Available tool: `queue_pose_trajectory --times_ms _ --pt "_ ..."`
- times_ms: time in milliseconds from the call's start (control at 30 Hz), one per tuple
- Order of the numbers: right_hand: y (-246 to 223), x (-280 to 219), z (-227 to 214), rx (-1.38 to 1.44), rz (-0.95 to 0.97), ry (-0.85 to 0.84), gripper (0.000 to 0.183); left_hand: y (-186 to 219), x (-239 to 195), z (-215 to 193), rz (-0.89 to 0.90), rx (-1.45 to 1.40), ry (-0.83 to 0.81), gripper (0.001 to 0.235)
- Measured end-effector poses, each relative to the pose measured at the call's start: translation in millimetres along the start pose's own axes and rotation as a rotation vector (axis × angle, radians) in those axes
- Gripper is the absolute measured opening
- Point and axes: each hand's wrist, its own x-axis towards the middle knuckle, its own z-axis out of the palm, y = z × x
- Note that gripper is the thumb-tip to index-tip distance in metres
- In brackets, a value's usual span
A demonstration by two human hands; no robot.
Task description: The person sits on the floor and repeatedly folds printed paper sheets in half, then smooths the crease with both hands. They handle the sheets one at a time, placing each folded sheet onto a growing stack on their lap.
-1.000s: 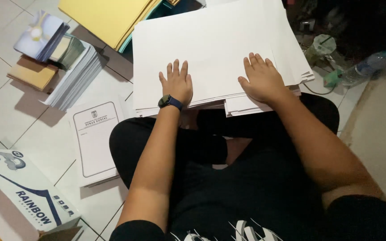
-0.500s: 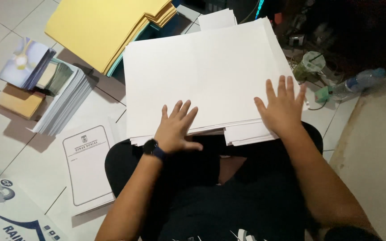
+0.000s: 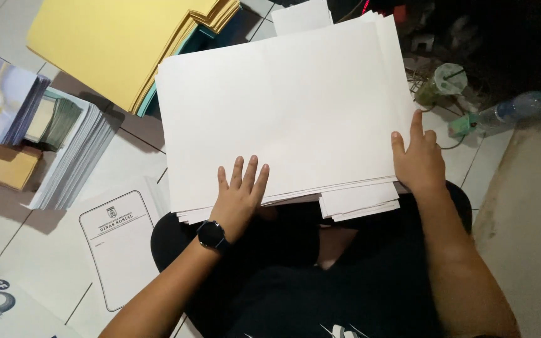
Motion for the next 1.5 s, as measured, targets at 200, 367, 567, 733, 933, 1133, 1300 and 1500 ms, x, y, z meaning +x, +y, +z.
queue_pose_trajectory --times_ms 200,367,567,733,933,1133,1300,1500 --pt "-8.7 0.8 -11.7 -0.026 0.041 -0.08 0.07 10.2 30.4 -70.6 -0.077 -0.175 -0.372 0.124" --pt "2.6 14.1 -5.6 -0.226 -0.066 -0.051 0.074 -2.0 131.8 -16.3 -0.231 -0.103 -0.021 0.059" --pt "35.9 44.2 20.7 -0.362 -0.315 -0.06 0.082 -37.5 225.0 -27.1 -0.562 -0.266 -0.014 0.059" --pt "-3.8 74.5 -15.5 -0.391 -0.4 -0.28 0.083 -44.6 226.5 8.5 -0.549 -0.214 0.095 0.058" --pt "-47.5 215.8 8.9 -0.336 -0.501 -0.255 0.083 -45.1 227.5 13.1 -0.579 -0.19 0.11 0.059" --pt "-52.8 232.2 18.3 -0.311 -0.554 -0.175 0.08 -44.7 229.8 -2.1 -0.624 -0.273 0.084 0.063" --pt "-23.2 152.4 14.7 -0.336 -0.515 -0.238 0.082 -43.9 229.7 3.1 -0.62 -0.281 0.113 0.062" --pt "-8.7 60.8 4.4 -0.355 -0.437 -0.215 0.083 -39.5 219.3 -1.1 -0.564 -0.211 0.044 0.062"
